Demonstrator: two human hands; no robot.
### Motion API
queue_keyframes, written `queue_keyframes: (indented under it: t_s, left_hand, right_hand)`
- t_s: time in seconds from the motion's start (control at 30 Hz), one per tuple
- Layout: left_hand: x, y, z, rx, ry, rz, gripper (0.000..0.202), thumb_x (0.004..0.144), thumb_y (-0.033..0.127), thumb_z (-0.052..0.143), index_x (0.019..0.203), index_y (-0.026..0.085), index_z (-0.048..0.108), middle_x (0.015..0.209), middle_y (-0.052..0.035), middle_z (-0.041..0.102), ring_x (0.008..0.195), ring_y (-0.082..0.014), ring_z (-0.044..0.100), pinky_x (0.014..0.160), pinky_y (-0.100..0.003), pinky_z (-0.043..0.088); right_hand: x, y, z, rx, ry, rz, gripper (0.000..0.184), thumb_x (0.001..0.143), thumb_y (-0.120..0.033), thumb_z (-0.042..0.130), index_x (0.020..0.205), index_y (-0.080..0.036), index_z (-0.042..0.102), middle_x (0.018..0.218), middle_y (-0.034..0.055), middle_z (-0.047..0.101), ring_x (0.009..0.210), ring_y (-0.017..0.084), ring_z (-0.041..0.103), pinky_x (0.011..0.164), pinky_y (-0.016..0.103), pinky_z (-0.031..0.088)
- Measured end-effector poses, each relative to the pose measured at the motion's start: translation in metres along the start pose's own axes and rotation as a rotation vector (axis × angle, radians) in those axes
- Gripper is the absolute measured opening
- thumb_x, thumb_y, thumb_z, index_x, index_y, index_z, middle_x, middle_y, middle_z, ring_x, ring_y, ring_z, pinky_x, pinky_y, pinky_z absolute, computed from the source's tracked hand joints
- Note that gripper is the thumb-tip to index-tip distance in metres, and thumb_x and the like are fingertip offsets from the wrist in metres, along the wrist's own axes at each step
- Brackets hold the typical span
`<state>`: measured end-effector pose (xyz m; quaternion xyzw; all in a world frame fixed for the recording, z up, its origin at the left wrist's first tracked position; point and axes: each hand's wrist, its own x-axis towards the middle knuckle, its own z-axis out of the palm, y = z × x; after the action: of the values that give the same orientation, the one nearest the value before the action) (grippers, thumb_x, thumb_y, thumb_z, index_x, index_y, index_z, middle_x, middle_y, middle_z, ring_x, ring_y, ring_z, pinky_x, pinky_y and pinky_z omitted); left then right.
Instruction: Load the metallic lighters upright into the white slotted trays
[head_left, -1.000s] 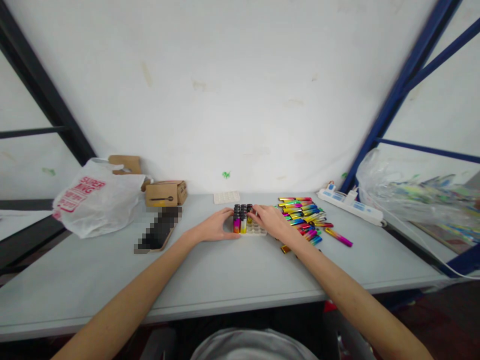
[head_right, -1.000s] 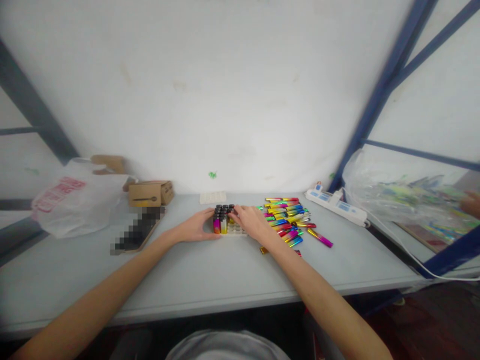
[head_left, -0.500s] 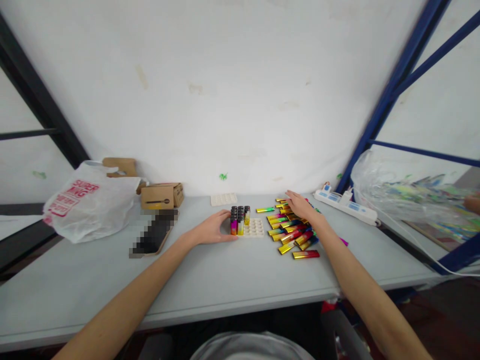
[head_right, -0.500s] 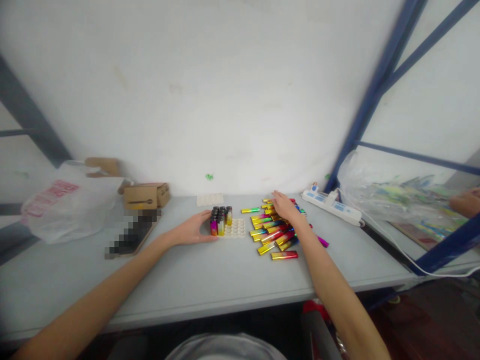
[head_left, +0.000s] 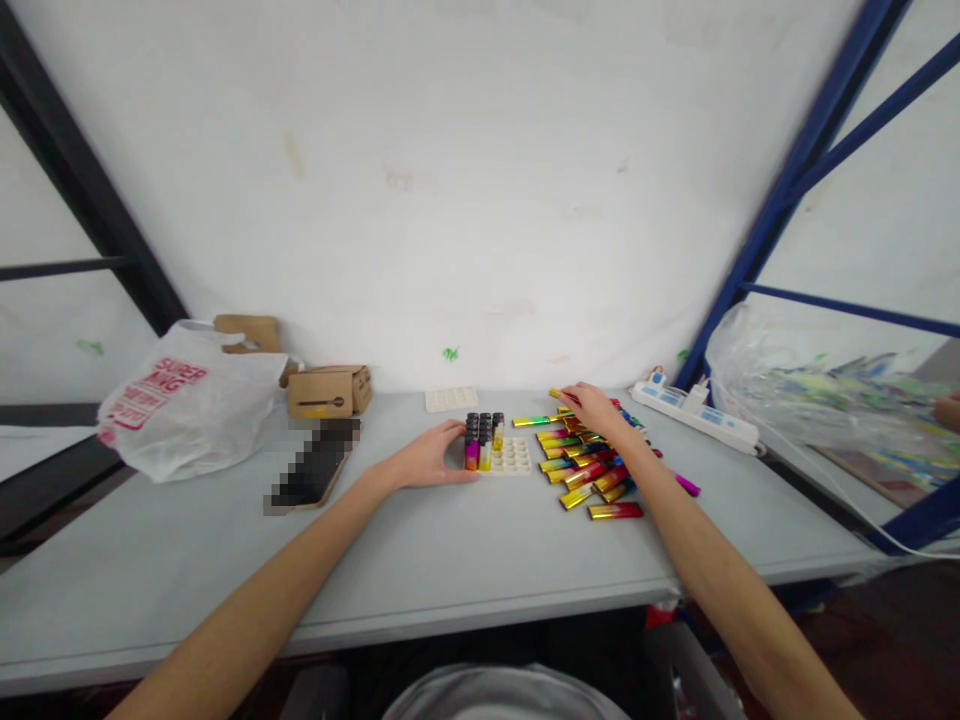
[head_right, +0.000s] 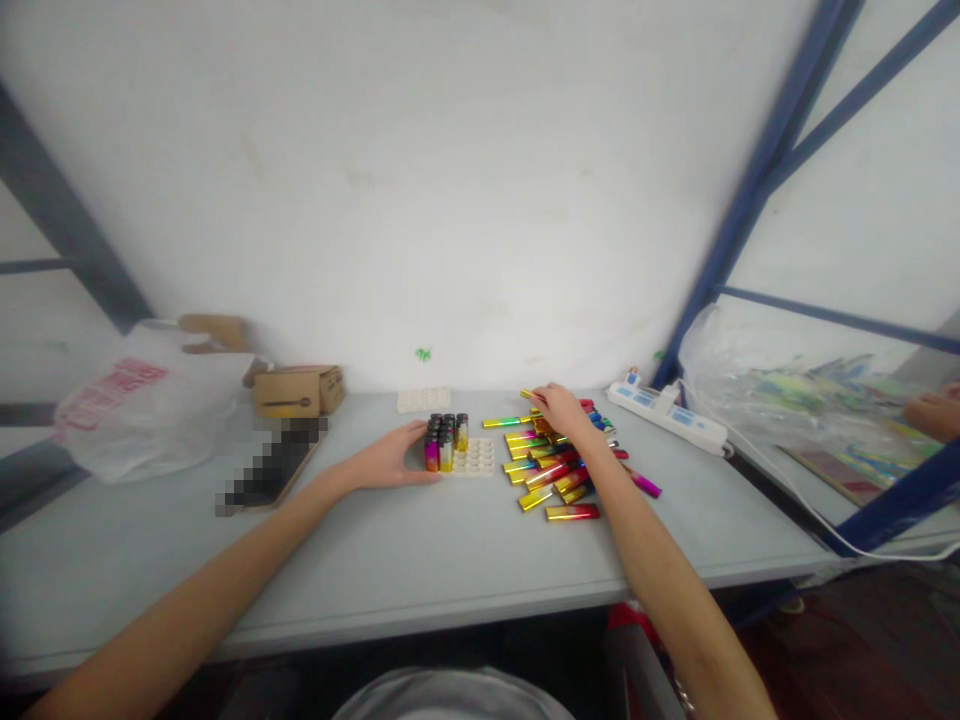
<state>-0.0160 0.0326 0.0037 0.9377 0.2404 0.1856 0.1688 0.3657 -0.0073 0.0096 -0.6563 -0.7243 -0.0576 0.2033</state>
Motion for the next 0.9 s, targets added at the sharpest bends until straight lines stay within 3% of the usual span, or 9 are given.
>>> queue_keyframes:
  t_s: [0.17,0.3,0.4,0.47,0.57,0.63,0.7,0.8,0.9]
  left_hand:
    - [0.000,0.000,0.000,-0.020,0.010,0.000,0.077,0.074,0.063,0.080,0.133,0.018,0.062,0.141,-0.0151,0.063,0.129,-0.0389,0.060,0.115,-0.050,0.047]
    - [0.000,0.000,-0.001,-0.031,0.002,0.001,0.075,0.074,0.063,0.080,0.132,0.019,0.062,0.140,-0.0151,0.063,0.128,-0.0400,0.060,0.114,-0.050,0.047]
    - [0.000,0.001,-0.002,-0.049,0.003,0.012,0.074,0.074,0.062,0.080,0.132,0.019,0.062,0.139,-0.0146,0.064,0.128,-0.0397,0.060,0.113,-0.051,0.048]
    - [0.001,0.002,-0.002,-0.056,0.004,0.014,0.074,0.075,0.061,0.080,0.132,0.018,0.062,0.139,-0.0149,0.064,0.128,-0.0396,0.059,0.113,-0.051,0.047]
    - [0.001,0.002,-0.001,-0.060,-0.004,0.012,0.074,0.075,0.060,0.080,0.132,0.018,0.061,0.139,-0.0156,0.063,0.129,-0.0391,0.059,0.114,-0.050,0.046]
    - [0.001,0.002,0.000,-0.065,-0.004,0.009,0.074,0.075,0.060,0.081,0.132,0.018,0.061,0.139,-0.0158,0.063,0.129,-0.0388,0.059,0.114,-0.050,0.046]
    - [0.001,0.001,0.000,-0.068,0.000,0.011,0.074,0.075,0.060,0.081,0.132,0.018,0.061,0.140,-0.0162,0.063,0.129,-0.0383,0.059,0.113,-0.050,0.046]
    - [0.000,0.002,0.000,-0.071,0.003,0.014,0.075,0.076,0.059,0.081,0.134,0.017,0.059,0.141,-0.0166,0.062,0.129,-0.0375,0.059,0.114,-0.050,0.045]
    - [0.000,0.002,0.000,-0.072,-0.011,0.009,0.076,0.077,0.059,0.080,0.137,0.016,0.058,0.142,-0.0174,0.060,0.131,-0.0370,0.058,0.115,-0.050,0.044]
  right_hand:
    - [-0.008,-0.031,-0.010,0.414,0.239,0.011,0.045,0.104,-0.048,0.043,0.117,-0.019,0.074,0.107,0.0098,0.078,0.091,0.023,0.069,0.083,0.033,0.052]
    - [-0.009,-0.064,-0.007,0.849,0.251,0.135,0.046,0.088,-0.061,0.065,0.103,-0.018,0.070,0.068,-0.0005,0.066,0.056,0.014,0.051,0.054,0.026,0.043]
    - [-0.012,-0.088,-0.003,1.044,0.208,0.164,0.050,0.082,-0.068,0.069,0.085,-0.018,0.064,0.063,-0.0026,0.057,0.055,0.013,0.046,0.052,0.025,0.039]
    - [-0.015,-0.102,-0.002,1.060,0.178,0.144,0.054,0.086,-0.073,0.061,0.079,-0.020,0.059,0.068,-0.0004,0.059,0.061,0.014,0.052,0.058,0.026,0.044]
    - [-0.020,-0.119,-0.002,1.111,0.087,0.100,0.053,0.090,-0.075,0.051,0.085,-0.022,0.053,0.081,0.0017,0.064,0.067,0.015,0.059,0.064,0.028,0.049]
    - [-0.024,-0.128,0.000,1.183,0.016,0.082,0.050,0.091,-0.074,0.050,0.096,-0.024,0.051,0.080,-0.0008,0.063,0.059,0.013,0.055,0.058,0.027,0.047]
    - [-0.026,-0.133,0.003,1.216,-0.020,0.079,0.047,0.092,-0.072,0.050,0.103,-0.026,0.049,0.069,-0.0066,0.051,0.049,0.012,0.043,0.049,0.025,0.039]
    - [-0.030,-0.135,0.006,1.116,0.021,0.075,0.042,0.097,-0.068,0.045,0.095,-0.026,0.049,0.061,-0.0088,0.035,0.049,0.012,0.033,0.047,0.024,0.030]
    - [-0.034,-0.137,0.006,0.836,0.147,0.004,0.044,0.098,-0.063,0.046,0.078,-0.024,0.045,0.063,-0.0052,0.041,0.058,0.013,0.039,0.054,0.026,0.032]
